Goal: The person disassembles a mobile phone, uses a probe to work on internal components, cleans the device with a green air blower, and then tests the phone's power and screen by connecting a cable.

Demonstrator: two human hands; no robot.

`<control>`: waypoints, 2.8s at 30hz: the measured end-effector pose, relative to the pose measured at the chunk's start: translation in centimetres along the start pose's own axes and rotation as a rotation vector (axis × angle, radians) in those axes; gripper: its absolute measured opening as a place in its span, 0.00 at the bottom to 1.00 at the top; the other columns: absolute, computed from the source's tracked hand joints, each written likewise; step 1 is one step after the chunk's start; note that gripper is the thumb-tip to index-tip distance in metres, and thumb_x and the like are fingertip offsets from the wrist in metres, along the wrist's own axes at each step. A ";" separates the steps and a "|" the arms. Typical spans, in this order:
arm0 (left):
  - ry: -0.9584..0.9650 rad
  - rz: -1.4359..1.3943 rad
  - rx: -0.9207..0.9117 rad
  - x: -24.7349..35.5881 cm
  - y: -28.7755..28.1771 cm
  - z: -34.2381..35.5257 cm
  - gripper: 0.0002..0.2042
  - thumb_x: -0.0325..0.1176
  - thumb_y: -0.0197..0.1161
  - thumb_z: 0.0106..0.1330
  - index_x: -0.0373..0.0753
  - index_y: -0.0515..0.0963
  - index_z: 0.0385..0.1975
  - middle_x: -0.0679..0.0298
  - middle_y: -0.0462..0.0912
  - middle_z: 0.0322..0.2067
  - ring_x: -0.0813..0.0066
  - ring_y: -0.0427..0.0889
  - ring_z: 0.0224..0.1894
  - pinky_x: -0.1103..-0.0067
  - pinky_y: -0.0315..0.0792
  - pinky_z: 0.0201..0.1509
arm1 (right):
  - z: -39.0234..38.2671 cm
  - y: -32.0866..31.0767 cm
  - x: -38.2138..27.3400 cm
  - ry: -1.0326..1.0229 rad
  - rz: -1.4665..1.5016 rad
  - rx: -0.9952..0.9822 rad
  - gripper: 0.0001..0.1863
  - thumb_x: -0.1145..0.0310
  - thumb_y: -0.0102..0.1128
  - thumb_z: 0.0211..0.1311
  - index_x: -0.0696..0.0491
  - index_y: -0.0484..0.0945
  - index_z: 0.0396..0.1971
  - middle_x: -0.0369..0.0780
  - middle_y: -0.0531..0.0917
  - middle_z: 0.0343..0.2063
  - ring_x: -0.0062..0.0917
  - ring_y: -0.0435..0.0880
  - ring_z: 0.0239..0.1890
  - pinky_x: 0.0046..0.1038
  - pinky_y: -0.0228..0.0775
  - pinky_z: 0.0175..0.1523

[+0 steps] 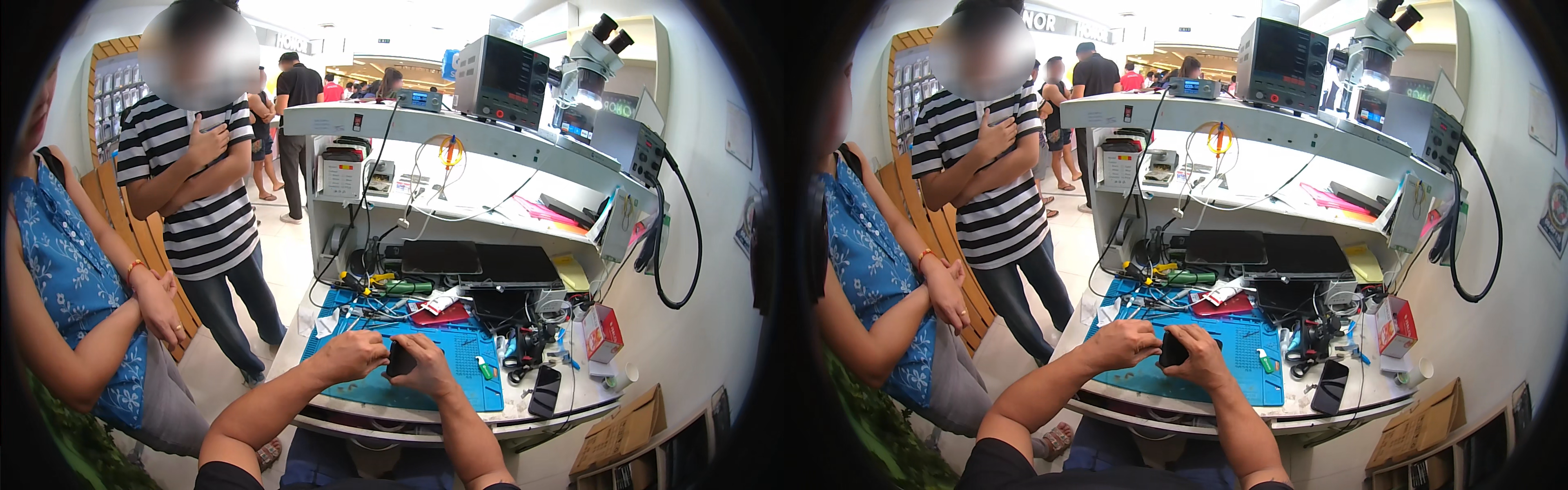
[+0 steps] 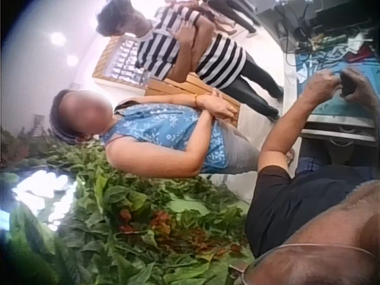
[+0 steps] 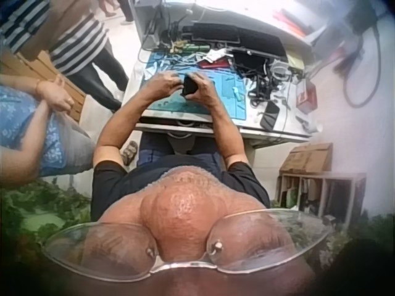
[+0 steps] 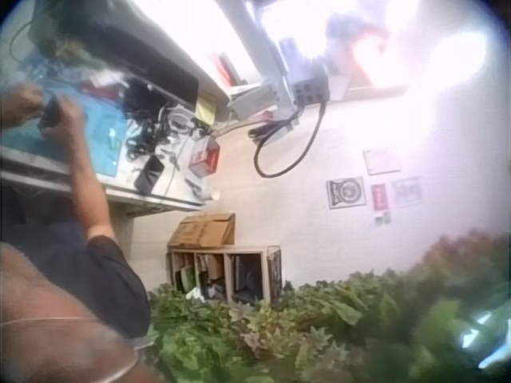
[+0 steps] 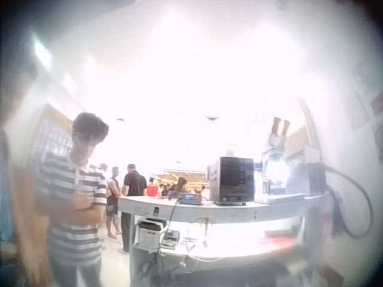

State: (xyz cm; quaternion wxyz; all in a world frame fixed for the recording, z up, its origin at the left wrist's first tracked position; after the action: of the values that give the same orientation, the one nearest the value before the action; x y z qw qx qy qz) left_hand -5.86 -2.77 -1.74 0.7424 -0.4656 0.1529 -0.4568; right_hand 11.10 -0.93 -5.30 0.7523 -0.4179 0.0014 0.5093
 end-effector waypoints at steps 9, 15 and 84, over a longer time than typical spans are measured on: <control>-0.011 0.063 -0.048 -0.4 0.8 -0.4 0.08 0.37 0.76 0.70 0.41 0.88 0.39 0.61 0.84 0.35 0.57 0.89 0.40 0.64 0.84 0.45 | 0.0 0.5 0.3 -0.025 -0.025 -0.076 0.43 0.64 0.91 0.37 0.53 0.87 0.61 0.43 0.90 0.54 0.39 0.89 0.56 0.39 0.84 0.63; 0.022 0.119 -0.109 -0.2 0.9 -0.3 0.08 0.37 0.75 0.70 0.40 0.86 0.36 0.61 0.85 0.35 0.58 0.90 0.39 0.65 0.84 0.43 | -0.1 0.7 0.2 -0.034 -0.042 -0.124 0.45 0.65 0.90 0.35 0.54 0.86 0.62 0.43 0.90 0.55 0.41 0.88 0.56 0.40 0.83 0.63; -0.112 0.078 -0.118 -1.2 2.3 -1.0 0.08 0.40 0.74 0.65 0.42 0.88 0.33 0.61 0.87 0.34 0.57 0.91 0.40 0.64 0.85 0.44 | -0.2 1.5 0.3 -0.017 -0.048 -0.257 0.49 0.69 0.87 0.35 0.54 0.83 0.67 0.45 0.86 0.59 0.43 0.83 0.61 0.42 0.75 0.70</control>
State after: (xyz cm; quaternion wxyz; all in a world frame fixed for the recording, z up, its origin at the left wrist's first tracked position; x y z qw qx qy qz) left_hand -5.89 -1.97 -4.44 0.7385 -0.5270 0.1556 -0.3908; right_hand 10.18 -0.62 -6.54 0.7045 -0.5064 -0.0805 0.4907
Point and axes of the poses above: each hand's wrist, its own z-axis towards the middle knuckle, its own y-axis out of the palm, x = y × z, the point moved 7 cm from there along z, towards the middle knuckle
